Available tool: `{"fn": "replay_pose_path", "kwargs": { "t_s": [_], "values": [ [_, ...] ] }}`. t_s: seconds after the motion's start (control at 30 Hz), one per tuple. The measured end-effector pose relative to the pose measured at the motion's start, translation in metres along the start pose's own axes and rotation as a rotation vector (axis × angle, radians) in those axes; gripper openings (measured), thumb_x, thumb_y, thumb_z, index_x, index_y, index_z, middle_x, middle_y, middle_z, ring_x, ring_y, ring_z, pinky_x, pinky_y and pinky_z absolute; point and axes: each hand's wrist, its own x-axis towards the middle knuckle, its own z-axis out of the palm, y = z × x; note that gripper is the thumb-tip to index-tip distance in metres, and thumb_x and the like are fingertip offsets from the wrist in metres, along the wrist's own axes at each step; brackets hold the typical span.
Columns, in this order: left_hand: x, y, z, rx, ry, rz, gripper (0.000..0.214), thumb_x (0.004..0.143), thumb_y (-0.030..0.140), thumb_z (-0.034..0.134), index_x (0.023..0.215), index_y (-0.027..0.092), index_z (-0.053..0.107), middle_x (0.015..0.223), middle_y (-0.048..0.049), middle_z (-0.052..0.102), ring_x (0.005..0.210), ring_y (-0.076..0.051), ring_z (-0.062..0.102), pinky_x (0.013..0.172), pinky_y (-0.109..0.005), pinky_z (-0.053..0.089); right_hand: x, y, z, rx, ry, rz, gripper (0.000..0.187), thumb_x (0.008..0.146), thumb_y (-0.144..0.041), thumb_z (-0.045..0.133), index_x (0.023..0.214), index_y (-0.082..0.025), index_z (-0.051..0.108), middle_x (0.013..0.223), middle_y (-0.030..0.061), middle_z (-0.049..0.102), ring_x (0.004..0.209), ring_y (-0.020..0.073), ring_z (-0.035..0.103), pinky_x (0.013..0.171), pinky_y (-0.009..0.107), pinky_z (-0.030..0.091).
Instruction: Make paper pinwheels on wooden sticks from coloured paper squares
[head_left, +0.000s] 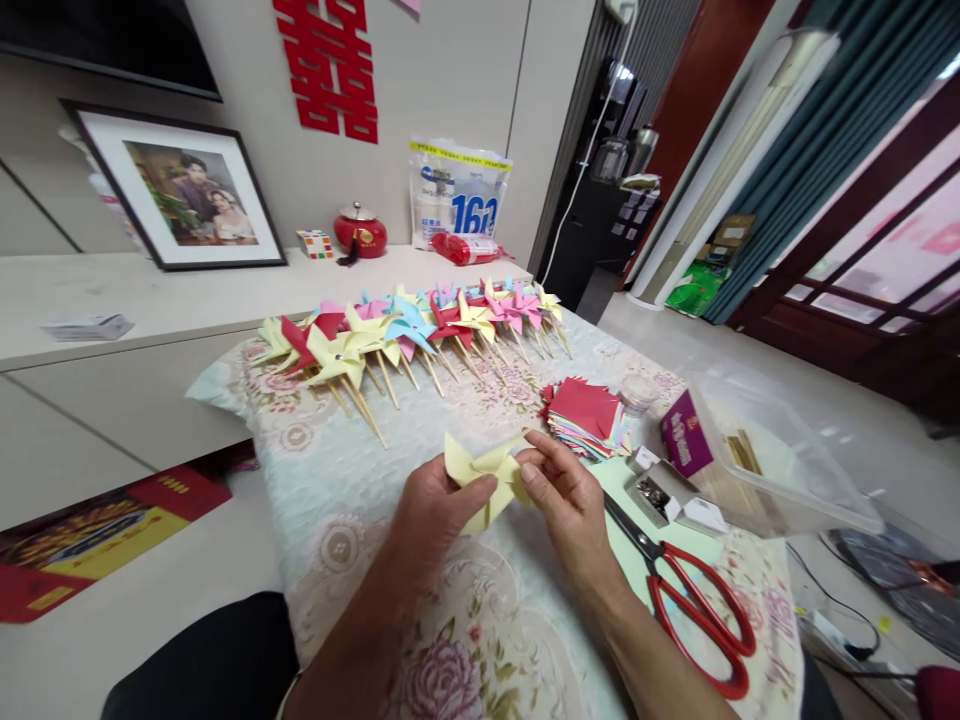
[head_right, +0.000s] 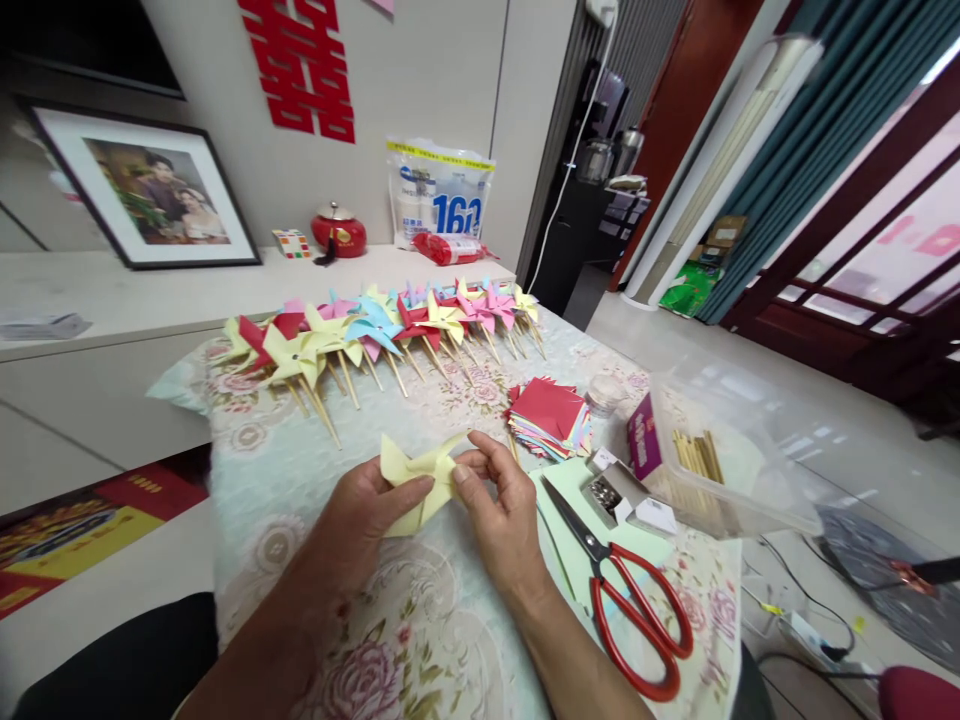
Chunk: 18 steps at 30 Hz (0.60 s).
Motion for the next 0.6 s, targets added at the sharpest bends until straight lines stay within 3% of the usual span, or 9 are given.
{"fn": "replay_pose_path", "kwargs": {
  "t_s": [0.2, 0.3, 0.43, 0.5, 0.6],
  "values": [
    [0.006, -0.004, -0.006, -0.049, 0.075, -0.040, 0.037, 0.060, 0.022, 0.082, 0.094, 0.012, 0.071, 0.080, -0.0062, 0.078, 0.066, -0.019, 0.069, 0.062, -0.027, 0.054, -0.004, -0.041, -0.035, -0.421, 0.020, -0.171, 0.025, 0.093, -0.033, 0.062, 0.116, -0.024, 0.069, 0.099, 0.0047, 0.072, 0.089, 0.0192, 0.066, 0.083, 0.035, 0.051],
    [0.008, -0.008, -0.009, -0.045, 0.065, -0.060, 0.037, 0.059, 0.022, 0.083, 0.092, 0.012, 0.071, 0.079, -0.0058, 0.078, 0.066, -0.020, 0.069, 0.062, -0.028, 0.054, 0.001, -0.076, -0.076, -0.590, 0.110, -0.273, 0.020, 0.091, -0.033, 0.064, 0.107, -0.024, 0.072, 0.101, 0.0053, 0.072, 0.088, 0.0202, 0.067, 0.079, 0.035, 0.053],
    [0.008, -0.009, -0.008, -0.045, 0.118, -0.048, 0.033, 0.058, 0.021, 0.083, 0.089, 0.013, 0.073, 0.078, -0.0055, 0.077, 0.066, -0.019, 0.069, 0.062, -0.026, 0.053, 0.028, -0.121, -0.150, -0.779, 0.367, -0.241, 0.023, 0.085, -0.039, 0.067, 0.097, -0.020, 0.072, 0.087, 0.0053, 0.072, 0.073, 0.0185, 0.067, 0.067, 0.031, 0.055],
    [0.008, -0.008, -0.006, -0.041, 0.133, -0.043, 0.033, 0.057, 0.020, 0.083, 0.088, 0.013, 0.073, 0.076, -0.0047, 0.077, 0.064, -0.018, 0.068, 0.060, -0.024, 0.052, 0.048, -0.131, -0.188, -0.934, 0.364, -0.111, 0.021, 0.082, -0.039, 0.067, 0.085, -0.019, 0.070, 0.078, 0.0052, 0.071, 0.068, 0.0182, 0.066, 0.060, 0.028, 0.053],
    [0.008, -0.008, -0.005, -0.019, 0.146, -0.039, 0.032, 0.056, 0.020, 0.083, 0.084, 0.013, 0.071, 0.070, -0.0021, 0.074, 0.060, -0.015, 0.065, 0.057, -0.021, 0.049, 0.073, -0.125, -0.228, -1.177, 0.043, 0.351, 0.012, 0.075, -0.025, 0.062, 0.075, -0.016, 0.070, 0.066, 0.0038, 0.068, 0.059, 0.0149, 0.062, 0.053, 0.023, 0.049]
  ]
}}
